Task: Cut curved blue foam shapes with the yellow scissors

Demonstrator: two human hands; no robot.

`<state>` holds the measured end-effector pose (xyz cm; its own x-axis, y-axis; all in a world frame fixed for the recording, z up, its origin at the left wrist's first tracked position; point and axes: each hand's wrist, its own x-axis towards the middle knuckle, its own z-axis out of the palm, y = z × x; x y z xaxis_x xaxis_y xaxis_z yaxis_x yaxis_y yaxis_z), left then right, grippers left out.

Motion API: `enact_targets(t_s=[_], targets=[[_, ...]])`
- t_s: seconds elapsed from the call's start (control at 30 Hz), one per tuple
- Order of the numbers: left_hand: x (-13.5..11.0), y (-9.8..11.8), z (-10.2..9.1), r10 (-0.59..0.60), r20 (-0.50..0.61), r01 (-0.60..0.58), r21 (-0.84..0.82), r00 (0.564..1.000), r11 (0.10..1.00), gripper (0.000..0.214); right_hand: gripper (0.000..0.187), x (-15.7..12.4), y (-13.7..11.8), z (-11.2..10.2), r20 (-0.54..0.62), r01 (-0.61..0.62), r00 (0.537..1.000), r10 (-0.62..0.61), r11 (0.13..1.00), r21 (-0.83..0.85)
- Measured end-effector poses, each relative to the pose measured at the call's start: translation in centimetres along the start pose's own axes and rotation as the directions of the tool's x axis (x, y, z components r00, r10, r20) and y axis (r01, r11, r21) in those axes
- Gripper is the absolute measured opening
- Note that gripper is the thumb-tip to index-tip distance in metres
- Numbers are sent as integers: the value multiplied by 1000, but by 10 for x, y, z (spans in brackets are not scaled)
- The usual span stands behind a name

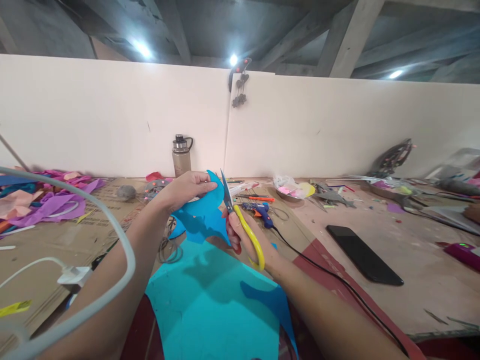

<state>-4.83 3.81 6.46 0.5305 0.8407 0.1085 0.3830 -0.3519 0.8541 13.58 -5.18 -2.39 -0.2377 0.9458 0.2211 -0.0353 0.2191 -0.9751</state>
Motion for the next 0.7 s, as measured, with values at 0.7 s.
enact_targets(t_s=[0.7], targets=[[-4, 4, 0, -11, 26, 11, 9, 1000, 1000, 38, 44, 0, 5, 2, -19, -104, 994, 107, 988, 113]])
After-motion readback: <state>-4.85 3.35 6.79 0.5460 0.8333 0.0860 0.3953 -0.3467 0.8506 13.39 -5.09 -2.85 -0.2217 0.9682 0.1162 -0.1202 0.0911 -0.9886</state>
